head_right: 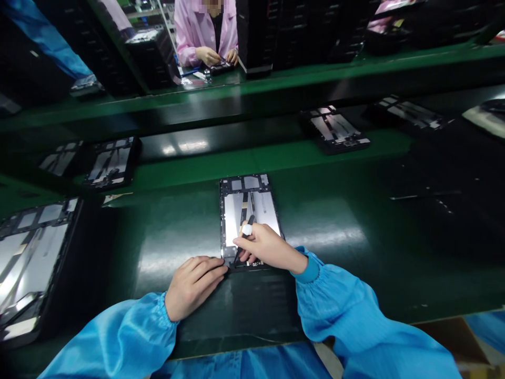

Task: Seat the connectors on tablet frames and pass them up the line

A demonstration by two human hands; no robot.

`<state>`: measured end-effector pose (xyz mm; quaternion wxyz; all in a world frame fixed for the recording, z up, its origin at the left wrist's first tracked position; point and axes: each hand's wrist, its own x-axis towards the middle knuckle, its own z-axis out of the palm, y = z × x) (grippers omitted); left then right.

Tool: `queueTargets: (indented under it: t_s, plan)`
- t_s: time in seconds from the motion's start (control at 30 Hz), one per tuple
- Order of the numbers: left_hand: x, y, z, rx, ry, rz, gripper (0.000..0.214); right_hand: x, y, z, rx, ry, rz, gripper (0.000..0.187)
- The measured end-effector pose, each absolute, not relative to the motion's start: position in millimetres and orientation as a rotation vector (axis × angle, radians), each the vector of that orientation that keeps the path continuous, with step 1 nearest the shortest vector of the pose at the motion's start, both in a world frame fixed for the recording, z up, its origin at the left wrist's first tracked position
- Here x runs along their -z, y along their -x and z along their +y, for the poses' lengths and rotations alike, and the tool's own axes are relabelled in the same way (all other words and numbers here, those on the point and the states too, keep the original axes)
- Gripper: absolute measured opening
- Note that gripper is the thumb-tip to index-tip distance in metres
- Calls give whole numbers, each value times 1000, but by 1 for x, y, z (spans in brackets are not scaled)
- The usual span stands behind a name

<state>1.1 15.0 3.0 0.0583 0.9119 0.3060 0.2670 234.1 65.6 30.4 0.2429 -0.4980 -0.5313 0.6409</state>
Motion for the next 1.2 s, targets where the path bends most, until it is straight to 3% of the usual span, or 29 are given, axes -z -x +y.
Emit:
queueTargets:
  t_s: [0.67,0.9,1.2]
  plan:
    - [-1,-1,15,-790,-2748,935,19,-29,-231,66,-1719,1379,-1493,21]
    - [-12,-1,12,-580,-3001,933,36,-33,-232,64,-1699,1387,-1505,20]
    - [-8,-1,12,-543,-2965,944,35,-35,-264,37,-1254,1440,-1721,23]
